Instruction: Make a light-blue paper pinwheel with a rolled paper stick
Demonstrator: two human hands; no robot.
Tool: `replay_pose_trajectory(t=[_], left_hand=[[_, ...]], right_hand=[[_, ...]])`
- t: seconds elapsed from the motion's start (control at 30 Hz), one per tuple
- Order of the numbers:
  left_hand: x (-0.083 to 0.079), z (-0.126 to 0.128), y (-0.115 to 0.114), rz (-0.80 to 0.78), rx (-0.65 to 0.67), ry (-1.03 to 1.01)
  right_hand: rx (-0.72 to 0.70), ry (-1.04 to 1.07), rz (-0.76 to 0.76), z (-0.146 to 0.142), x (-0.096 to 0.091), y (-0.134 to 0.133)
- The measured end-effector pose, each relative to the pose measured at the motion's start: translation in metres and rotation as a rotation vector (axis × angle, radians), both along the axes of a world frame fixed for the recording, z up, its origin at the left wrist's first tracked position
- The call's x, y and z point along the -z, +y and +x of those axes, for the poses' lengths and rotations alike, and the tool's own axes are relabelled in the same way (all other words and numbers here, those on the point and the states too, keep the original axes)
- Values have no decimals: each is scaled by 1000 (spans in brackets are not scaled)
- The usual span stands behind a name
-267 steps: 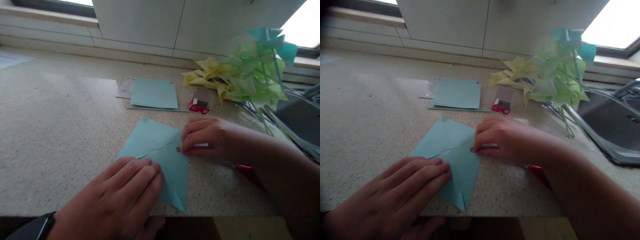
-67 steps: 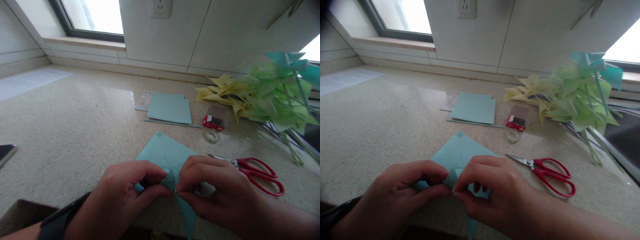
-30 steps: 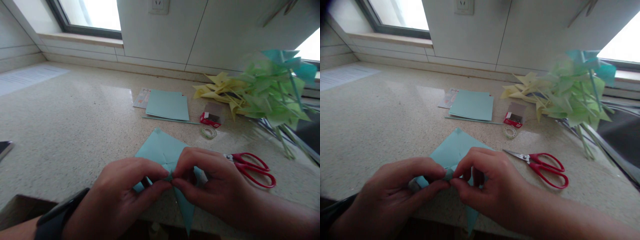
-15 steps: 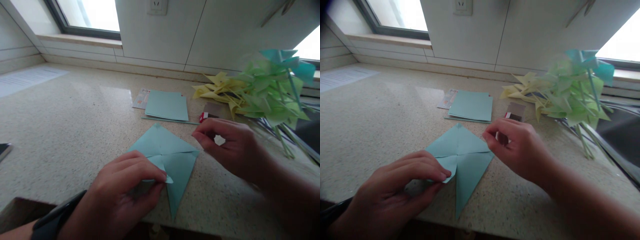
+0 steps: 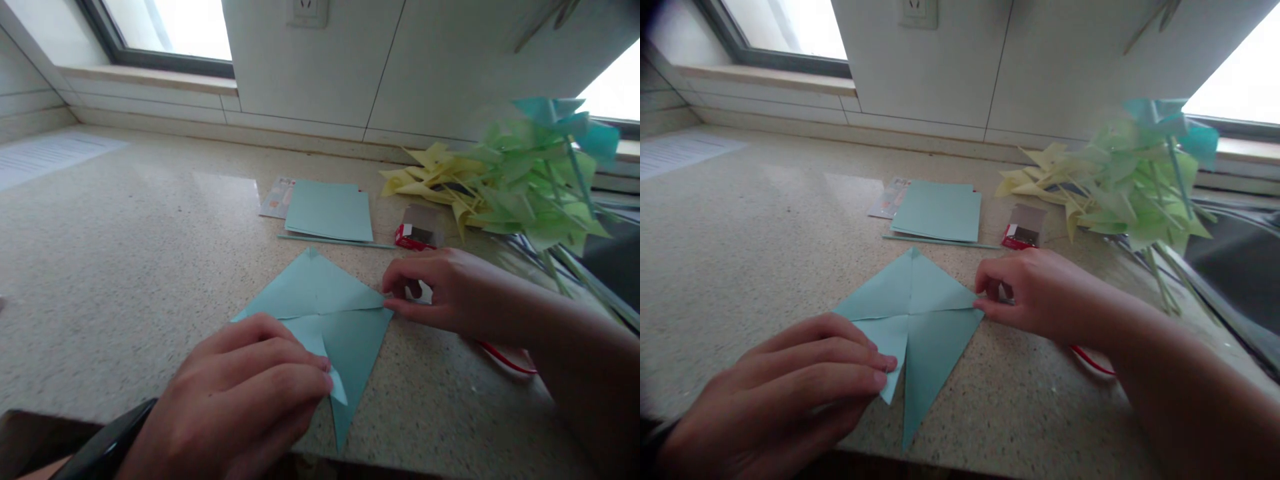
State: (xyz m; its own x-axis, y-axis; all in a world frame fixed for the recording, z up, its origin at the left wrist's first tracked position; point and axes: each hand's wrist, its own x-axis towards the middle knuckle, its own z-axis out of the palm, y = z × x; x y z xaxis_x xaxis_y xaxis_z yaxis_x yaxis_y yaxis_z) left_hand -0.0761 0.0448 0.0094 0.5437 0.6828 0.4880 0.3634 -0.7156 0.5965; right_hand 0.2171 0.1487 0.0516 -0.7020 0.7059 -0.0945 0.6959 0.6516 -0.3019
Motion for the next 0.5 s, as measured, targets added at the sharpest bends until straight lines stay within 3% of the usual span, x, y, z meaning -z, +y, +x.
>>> replay_pose_trajectory(t=[0.33, 0.5], left_hand=[[2, -2, 1, -15, -11, 23], [1, -1, -1, -12, -26, 22]], right_hand=[[-12, 67, -127, -1, 1, -3], [-83, 235, -207, -1, -5, -5]])
